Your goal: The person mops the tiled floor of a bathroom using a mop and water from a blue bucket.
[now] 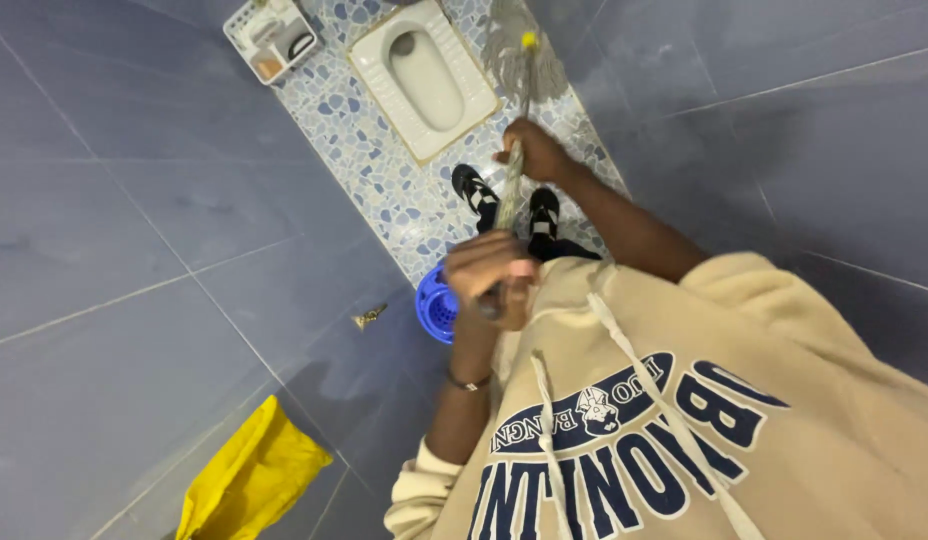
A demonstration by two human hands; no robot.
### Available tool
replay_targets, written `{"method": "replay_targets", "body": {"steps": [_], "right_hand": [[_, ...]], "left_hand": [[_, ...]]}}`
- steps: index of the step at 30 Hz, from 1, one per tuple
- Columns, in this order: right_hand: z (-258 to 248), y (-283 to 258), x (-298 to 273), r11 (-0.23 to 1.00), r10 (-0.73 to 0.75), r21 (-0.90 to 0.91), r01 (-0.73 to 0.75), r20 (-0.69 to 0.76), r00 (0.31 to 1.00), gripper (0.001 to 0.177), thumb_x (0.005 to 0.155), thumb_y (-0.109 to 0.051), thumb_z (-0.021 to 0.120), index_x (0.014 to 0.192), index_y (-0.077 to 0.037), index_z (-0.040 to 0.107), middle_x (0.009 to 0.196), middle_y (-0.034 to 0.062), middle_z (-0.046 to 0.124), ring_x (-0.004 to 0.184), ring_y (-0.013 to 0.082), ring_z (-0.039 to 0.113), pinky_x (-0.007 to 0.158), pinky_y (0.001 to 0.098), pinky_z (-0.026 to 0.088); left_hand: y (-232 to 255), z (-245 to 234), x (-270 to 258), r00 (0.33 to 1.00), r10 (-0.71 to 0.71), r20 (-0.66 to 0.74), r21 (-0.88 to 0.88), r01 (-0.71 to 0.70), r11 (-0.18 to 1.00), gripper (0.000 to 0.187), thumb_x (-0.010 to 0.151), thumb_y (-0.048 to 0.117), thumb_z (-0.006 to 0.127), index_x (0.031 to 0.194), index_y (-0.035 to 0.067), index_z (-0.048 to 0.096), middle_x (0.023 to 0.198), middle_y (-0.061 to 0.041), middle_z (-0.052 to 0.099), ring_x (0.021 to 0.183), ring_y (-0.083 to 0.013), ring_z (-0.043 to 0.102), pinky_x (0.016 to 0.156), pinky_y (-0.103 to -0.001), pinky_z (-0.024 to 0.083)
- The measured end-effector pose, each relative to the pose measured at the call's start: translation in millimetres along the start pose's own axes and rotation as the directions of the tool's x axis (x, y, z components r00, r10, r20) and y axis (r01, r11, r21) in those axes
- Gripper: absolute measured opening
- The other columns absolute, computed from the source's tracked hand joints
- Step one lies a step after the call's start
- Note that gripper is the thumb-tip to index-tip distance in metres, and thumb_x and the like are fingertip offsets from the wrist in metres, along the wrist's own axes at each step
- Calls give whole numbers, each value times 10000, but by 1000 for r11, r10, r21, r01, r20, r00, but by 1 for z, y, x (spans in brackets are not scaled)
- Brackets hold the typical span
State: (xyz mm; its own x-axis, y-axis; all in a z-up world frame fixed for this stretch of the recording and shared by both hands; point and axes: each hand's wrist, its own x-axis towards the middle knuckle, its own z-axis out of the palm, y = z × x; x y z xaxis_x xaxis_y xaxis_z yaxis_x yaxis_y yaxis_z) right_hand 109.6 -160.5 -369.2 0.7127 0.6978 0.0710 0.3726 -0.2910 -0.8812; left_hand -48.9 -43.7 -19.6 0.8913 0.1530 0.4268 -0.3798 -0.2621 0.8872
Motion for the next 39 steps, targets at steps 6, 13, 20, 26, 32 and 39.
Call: {"method": "replay_targets", "body": {"steps": [6, 13, 20, 26, 32, 39], "right_hand": [[23, -49, -54, 984, 168, 57, -168, -2, 986, 263, 899, -229, 762, 872, -23, 601, 878, 182, 642, 843, 343, 616, 781, 442, 489], [7, -19, -193, 871, 488, 68, -486, -6, 873, 196, 883, -216, 754, 905, -25, 711, 828, 181, 702, 766, 340, 701, 711, 448, 525], [18, -10, -234, 785, 610, 57, -617, -244, 754, 153, 781, -145, 720, 868, -20, 741, 814, 221, 711, 765, 368, 724, 689, 451, 554], [6, -79, -174, 852, 524, 104, -514, -202, 828, 363, 1009, -213, 672, 738, 24, 629, 676, 222, 597, 599, 380, 570, 611, 481, 444], [4, -75, -119, 983, 181, 80, -166, -252, 951, 365, 1029, -220, 670, 746, -3, 593, 735, 173, 595, 710, 329, 565, 707, 445, 454], [4, -29, -56, 995, 76, 75, -70, -72, 994, 317, 982, -198, 752, 803, -21, 558, 864, 161, 587, 838, 325, 573, 803, 437, 479]], "left_hand": [[-1, -60, 17, 961, -245, -127, -251, 208, 945, 523, 1056, 372, 532, 705, -2, 638, 558, -114, 607, 408, -109, 433, 424, -242, 328], [-63, 3, 20, 800, -597, 57, -484, 545, 684, 396, 986, 252, 527, 750, -54, 615, 628, -144, 640, 449, -99, 401, 409, -266, 296], [-55, 47, 11, 796, -567, 215, -632, 555, 540, 384, 1018, 139, 608, 686, 55, 437, 632, 20, 379, 540, -97, 333, 510, -291, 269], [36, 1, 6, 916, -307, 256, -296, 377, 878, 338, 910, 107, 597, 642, 24, 409, 606, -36, 380, 537, -153, 355, 520, -322, 251], [71, 12, -14, 886, 20, 464, -171, 67, 983, 330, 767, 75, 657, 581, 102, 386, 556, -49, 376, 511, -227, 412, 532, -371, 307], [20, 11, -31, 993, 14, 115, -140, 3, 990, 320, 881, 121, 589, 610, 64, 429, 564, -44, 389, 500, -204, 415, 508, -351, 335]]}}
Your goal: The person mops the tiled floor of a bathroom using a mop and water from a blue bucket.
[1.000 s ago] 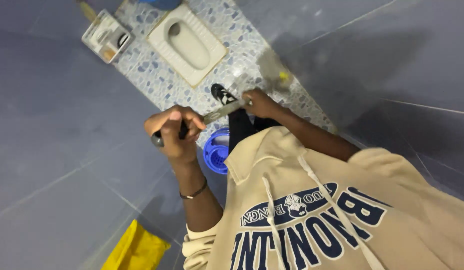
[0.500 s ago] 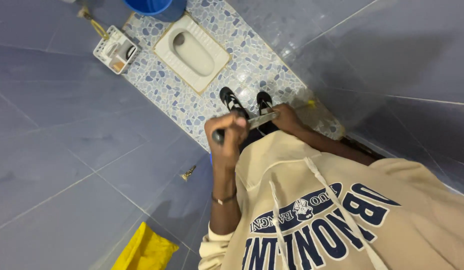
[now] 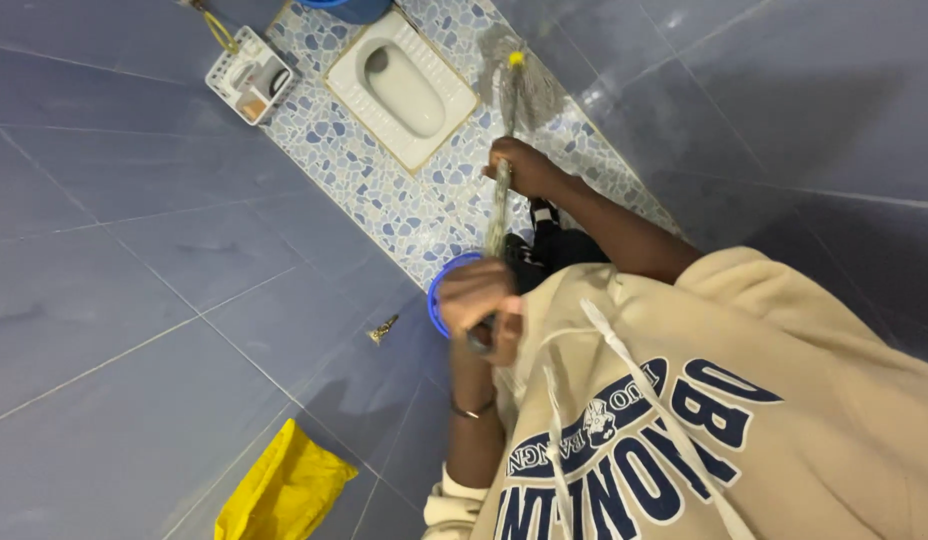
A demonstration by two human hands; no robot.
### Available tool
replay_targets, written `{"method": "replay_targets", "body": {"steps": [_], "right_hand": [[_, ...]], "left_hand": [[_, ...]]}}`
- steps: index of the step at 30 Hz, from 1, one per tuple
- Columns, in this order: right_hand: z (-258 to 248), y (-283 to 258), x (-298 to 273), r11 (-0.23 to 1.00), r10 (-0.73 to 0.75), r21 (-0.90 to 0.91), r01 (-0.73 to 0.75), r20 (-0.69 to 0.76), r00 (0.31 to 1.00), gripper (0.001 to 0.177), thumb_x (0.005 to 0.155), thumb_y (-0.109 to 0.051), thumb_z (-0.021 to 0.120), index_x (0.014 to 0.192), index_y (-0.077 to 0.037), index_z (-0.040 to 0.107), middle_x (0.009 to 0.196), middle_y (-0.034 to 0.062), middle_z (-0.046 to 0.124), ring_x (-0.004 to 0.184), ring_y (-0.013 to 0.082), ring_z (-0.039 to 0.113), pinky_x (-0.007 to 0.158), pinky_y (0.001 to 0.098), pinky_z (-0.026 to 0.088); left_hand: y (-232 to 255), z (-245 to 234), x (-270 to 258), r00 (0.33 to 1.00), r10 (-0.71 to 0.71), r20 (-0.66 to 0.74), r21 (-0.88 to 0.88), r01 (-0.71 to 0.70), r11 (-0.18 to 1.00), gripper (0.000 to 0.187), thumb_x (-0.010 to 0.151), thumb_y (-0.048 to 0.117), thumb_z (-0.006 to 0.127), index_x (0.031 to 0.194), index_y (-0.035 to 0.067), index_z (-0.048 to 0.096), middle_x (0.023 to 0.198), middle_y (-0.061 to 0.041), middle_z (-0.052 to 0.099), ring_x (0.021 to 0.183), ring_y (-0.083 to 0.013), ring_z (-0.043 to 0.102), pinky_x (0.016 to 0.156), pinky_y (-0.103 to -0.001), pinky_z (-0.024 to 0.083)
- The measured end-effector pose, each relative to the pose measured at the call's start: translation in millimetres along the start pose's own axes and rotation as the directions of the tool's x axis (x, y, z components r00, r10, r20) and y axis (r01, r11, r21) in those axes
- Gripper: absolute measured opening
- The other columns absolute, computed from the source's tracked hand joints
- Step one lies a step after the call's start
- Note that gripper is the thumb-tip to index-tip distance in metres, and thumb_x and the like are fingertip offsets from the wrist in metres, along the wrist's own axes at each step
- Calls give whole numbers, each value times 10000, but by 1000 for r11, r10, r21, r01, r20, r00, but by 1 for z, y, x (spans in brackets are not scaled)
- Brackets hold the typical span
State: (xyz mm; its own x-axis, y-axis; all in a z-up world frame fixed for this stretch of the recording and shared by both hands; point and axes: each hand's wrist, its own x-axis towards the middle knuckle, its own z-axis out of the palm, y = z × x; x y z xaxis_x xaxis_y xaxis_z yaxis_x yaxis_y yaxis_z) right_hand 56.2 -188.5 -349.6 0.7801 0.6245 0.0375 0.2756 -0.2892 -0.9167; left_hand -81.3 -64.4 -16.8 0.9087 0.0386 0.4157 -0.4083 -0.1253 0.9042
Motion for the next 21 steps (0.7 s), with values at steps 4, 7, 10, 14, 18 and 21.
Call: {"method": "replay_targets", "body": {"steps": [4, 7, 10, 14, 18, 21], "right_hand": [[27, -17, -12, 993, -118, 2, 119, -138, 983, 211, 954, -154, 758, 898, -45, 586, 950, 153, 619, 956, 351, 600, 858, 449, 488], [43, -36, -40, 999, 33, -7, -34, -114, 993, 187, 806, -71, 749, 917, -40, 602, 950, 173, 621, 945, 373, 603, 822, 459, 480], [50, -37, -86, 990, 124, -63, -128, -59, 990, 220, 830, -104, 797, 854, -31, 591, 842, 181, 623, 845, 381, 621, 761, 494, 469], [56, 4, -186, 939, 343, 67, -338, -71, 937, 174, 830, -124, 743, 866, -15, 613, 787, 204, 668, 713, 355, 683, 666, 485, 519], [40, 41, -289, 829, 470, -257, -497, -162, 868, 214, 839, -222, 766, 846, -14, 719, 827, 254, 689, 783, 421, 687, 712, 502, 532], [55, 44, -321, 814, 471, -174, -554, -360, 805, 228, 768, -207, 729, 875, -6, 713, 838, 243, 683, 799, 427, 681, 702, 490, 537]], "left_hand": [[-7, -34, 1, 970, 6, -242, -161, -46, 986, 420, 978, 242, 615, 660, 39, 430, 557, -32, 361, 464, -180, 374, 480, -331, 338], [-4, -69, 2, 960, -86, -265, -466, -49, 883, 434, 1002, 311, 573, 693, 39, 437, 514, 24, 298, 414, -147, 312, 430, -339, 313], [-10, -87, -6, 967, -223, -121, -494, 136, 859, 429, 1082, 237, 548, 689, 131, 412, 505, 0, 306, 414, -110, 264, 416, -279, 235], [-60, -49, -39, 855, -504, -121, -638, 322, 699, 360, 1052, 198, 489, 721, 66, 437, 595, 2, 350, 498, -123, 313, 464, -298, 259], [-82, 34, -71, 791, -611, 27, -614, 496, 614, 344, 1010, 147, 485, 683, 72, 408, 604, -24, 375, 523, -119, 336, 500, -297, 282], [-56, 40, -87, 785, -612, 92, -540, 556, 632, 368, 975, 121, 522, 637, 46, 400, 587, -28, 386, 521, -129, 350, 505, -305, 292]]}}
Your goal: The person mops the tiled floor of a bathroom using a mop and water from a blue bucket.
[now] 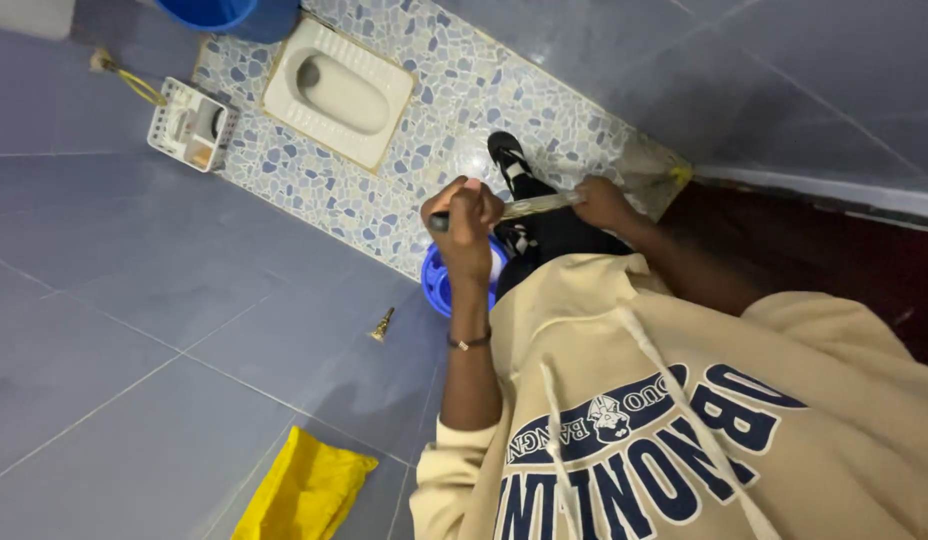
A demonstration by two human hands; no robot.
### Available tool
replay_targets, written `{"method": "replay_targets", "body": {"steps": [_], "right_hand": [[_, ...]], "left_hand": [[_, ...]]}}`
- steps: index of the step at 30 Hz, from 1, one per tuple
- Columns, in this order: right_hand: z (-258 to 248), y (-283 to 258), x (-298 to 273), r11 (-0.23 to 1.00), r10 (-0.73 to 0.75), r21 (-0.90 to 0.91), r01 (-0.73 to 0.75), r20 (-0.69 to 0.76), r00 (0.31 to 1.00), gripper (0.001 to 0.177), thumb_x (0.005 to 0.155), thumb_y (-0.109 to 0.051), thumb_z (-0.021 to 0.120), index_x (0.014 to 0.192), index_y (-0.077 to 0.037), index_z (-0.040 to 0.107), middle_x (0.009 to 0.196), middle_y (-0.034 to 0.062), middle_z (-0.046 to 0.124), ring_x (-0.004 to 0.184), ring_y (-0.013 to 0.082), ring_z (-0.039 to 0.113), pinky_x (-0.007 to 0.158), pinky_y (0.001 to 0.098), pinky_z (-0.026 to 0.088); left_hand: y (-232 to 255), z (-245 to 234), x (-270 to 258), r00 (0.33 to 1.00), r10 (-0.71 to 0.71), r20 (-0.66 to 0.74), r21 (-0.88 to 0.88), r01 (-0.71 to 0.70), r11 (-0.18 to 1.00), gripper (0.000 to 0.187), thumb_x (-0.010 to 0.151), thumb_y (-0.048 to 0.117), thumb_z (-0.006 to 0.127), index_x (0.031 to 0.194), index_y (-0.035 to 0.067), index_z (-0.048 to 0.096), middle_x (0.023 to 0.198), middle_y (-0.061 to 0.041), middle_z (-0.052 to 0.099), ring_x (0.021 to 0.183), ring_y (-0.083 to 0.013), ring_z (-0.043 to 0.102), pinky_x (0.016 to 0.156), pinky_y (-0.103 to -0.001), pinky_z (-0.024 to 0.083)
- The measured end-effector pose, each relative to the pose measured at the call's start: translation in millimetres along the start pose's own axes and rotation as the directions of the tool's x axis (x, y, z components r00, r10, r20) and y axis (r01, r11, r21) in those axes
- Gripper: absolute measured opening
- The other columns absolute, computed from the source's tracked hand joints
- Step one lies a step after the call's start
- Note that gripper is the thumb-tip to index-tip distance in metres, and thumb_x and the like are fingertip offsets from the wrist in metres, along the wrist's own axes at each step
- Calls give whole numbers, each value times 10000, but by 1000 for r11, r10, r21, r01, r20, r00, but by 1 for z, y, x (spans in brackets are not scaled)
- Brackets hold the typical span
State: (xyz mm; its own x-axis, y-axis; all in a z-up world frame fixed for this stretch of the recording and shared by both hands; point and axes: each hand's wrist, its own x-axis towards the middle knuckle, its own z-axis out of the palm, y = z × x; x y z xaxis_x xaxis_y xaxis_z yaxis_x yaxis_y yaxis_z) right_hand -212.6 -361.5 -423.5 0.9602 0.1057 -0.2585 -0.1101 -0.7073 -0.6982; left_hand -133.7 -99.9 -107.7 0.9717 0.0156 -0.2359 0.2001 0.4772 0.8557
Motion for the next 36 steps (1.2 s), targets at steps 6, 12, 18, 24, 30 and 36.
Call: {"method": "replay_targets", "body": {"steps": [6, 12, 18, 24, 30, 36], "right_hand": [[23, -43, -20, 969, -226, 84, 232, -75, 971, 110, 809, -153, 720, 797, -44, 705, 742, 191, 661, 726, 399, 644, 685, 484, 490], [30, -118, 17, 927, -292, 207, 313, -127, 948, 298, 966, -173, 740, 741, -45, 591, 751, 174, 592, 727, 344, 581, 717, 464, 456], [24, -131, 74, 854, -449, 270, 444, -49, 892, 348, 946, -201, 818, 848, -44, 523, 877, 140, 567, 841, 333, 553, 781, 422, 471], [4, -171, 43, 834, -406, 376, 405, -80, 910, 324, 798, -69, 747, 1073, -47, 576, 1085, 152, 604, 1052, 342, 598, 913, 414, 491], [-11, -165, -22, 912, -283, 290, 291, -69, 957, 289, 833, -89, 747, 1070, -52, 586, 1092, 146, 606, 1075, 341, 589, 889, 414, 486], [-23, -64, -46, 959, -22, 274, 67, -165, 986, 181, 861, -128, 747, 770, -32, 624, 739, 179, 593, 687, 340, 591, 664, 439, 465]], "left_hand": [[64, 11, -78, 982, 132, 135, 63, -142, 988, 440, 1007, 167, 581, 664, 56, 330, 622, -20, 348, 572, -122, 312, 549, -317, 258], [116, 44, -123, 794, 250, 554, 367, -502, 784, 392, 910, 143, 608, 591, 66, 393, 582, -50, 424, 522, -214, 439, 543, -349, 334], [72, 51, -119, 719, 259, 645, 438, -626, 645, 291, 814, 51, 618, 605, 56, 415, 577, -79, 431, 506, -250, 439, 550, -358, 357], [77, 13, -102, 661, 642, 388, 330, -750, 572, 348, 992, 97, 523, 672, -40, 516, 580, -76, 492, 507, -257, 516, 544, -443, 481], [102, -4, -86, 890, 400, 218, -22, -405, 914, 444, 1018, 133, 541, 641, 88, 311, 542, -11, 296, 418, -129, 302, 414, -299, 264], [21, 33, -49, 977, 130, 172, -122, -109, 986, 254, 988, 132, 504, 789, -25, 497, 602, -15, 346, 499, -109, 327, 473, -298, 259]]}}
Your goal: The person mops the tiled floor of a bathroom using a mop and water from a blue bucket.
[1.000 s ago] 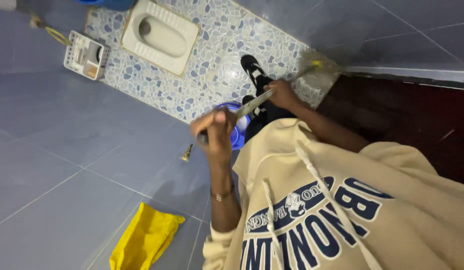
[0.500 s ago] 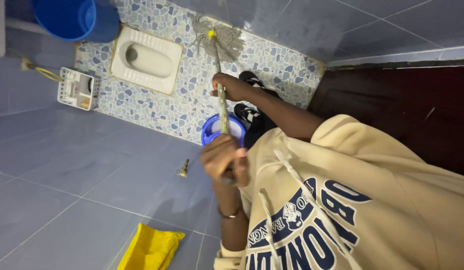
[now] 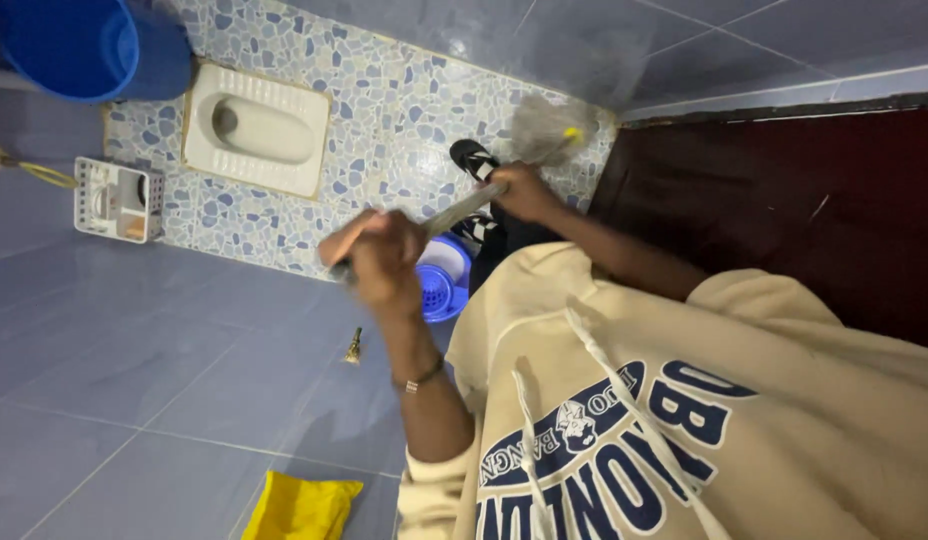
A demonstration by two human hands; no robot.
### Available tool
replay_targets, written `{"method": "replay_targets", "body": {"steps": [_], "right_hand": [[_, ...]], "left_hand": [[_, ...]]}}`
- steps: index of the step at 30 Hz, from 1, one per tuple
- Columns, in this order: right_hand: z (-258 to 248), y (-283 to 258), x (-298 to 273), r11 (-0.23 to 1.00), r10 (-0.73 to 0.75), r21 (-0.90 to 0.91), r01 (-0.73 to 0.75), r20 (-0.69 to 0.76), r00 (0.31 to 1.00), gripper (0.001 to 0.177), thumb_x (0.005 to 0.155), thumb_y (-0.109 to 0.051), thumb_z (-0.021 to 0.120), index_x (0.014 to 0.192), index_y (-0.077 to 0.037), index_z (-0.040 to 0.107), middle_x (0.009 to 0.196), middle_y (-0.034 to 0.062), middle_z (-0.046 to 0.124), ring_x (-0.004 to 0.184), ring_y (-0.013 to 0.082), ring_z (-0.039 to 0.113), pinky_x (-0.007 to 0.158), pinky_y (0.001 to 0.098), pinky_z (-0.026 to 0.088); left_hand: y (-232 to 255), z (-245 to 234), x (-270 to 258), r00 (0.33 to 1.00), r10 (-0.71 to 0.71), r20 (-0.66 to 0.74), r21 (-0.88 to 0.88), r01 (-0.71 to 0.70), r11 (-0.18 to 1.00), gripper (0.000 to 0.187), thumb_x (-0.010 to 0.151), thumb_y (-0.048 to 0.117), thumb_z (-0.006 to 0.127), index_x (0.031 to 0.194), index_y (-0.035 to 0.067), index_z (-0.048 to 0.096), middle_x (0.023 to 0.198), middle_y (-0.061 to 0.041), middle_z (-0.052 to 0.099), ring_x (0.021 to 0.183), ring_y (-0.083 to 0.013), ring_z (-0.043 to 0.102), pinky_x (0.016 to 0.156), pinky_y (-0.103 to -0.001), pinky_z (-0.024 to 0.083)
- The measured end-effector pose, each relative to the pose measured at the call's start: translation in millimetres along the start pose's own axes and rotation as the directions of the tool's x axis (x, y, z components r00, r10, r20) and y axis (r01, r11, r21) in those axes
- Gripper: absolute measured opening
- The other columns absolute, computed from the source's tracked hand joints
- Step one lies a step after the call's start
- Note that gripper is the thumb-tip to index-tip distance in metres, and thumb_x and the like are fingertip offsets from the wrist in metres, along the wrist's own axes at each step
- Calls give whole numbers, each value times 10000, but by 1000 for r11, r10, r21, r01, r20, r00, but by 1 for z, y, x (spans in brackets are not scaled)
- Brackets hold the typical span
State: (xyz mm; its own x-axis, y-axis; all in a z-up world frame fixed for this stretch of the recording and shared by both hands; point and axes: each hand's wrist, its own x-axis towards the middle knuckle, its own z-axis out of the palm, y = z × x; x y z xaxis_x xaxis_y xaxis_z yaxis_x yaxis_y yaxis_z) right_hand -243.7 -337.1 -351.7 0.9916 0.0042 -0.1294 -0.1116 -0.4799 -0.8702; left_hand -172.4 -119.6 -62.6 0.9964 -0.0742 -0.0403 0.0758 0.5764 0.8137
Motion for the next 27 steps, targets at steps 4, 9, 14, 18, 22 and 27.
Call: {"method": "replay_targets", "body": {"steps": [4, 9, 14, 18, 22, 27], "right_hand": [[-10, 29, 3, 968, -237, -116, 221, -148, 960, 106, 803, -139, 705, 799, -42, 661, 734, 185, 614, 653, 334, 612, 581, 401, 467], [19, 6, 14, 995, -103, 13, 103, 54, 993, 347, 921, -142, 686, 657, -27, 493, 627, 176, 484, 565, 285, 478, 600, 435, 405], [67, -26, 63, 957, -265, 149, 248, 108, 958, 352, 969, -218, 705, 715, -68, 514, 679, 112, 545, 641, 264, 534, 644, 401, 447], [66, -89, 121, 832, -555, 151, 534, 205, 806, 336, 917, -293, 775, 803, -52, 571, 804, 143, 591, 746, 332, 570, 688, 439, 460], [83, -159, 116, 888, -461, 179, 425, 333, 823, 433, 871, -323, 821, 709, -45, 531, 728, 153, 559, 711, 361, 578, 680, 465, 478], [105, -201, 111, 896, -436, 92, 433, 357, 826, 438, 960, -323, 766, 693, -46, 557, 760, 183, 622, 787, 393, 607, 745, 496, 473]], "left_hand": [[4, 16, -12, 991, -15, 136, 226, -16, 974, 219, 1008, 106, 557, 816, 1, 564, 612, -40, 460, 537, -142, 417, 534, -326, 353], [63, 36, -37, 875, 146, 462, 337, -325, 884, 185, 918, 102, 569, 829, -55, 607, 612, -53, 508, 536, -195, 511, 546, -331, 397], [87, 61, -62, 830, 50, 556, 572, -425, 702, 292, 793, 26, 632, 602, 71, 416, 572, -62, 410, 497, -251, 455, 515, -366, 341], [55, 38, -50, 861, 179, 476, 648, -481, 590, 311, 849, -8, 630, 617, 47, 430, 602, -94, 452, 526, -267, 467, 549, -378, 367], [50, -3, -50, 898, 304, 318, 732, -436, 523, 294, 885, 17, 614, 640, 39, 453, 595, -96, 421, 528, -260, 441, 562, -382, 346], [81, -48, -49, 830, 520, 200, 632, -515, 580, 251, 956, 141, 588, 765, -20, 567, 595, -83, 522, 507, -205, 526, 509, -312, 446]]}}
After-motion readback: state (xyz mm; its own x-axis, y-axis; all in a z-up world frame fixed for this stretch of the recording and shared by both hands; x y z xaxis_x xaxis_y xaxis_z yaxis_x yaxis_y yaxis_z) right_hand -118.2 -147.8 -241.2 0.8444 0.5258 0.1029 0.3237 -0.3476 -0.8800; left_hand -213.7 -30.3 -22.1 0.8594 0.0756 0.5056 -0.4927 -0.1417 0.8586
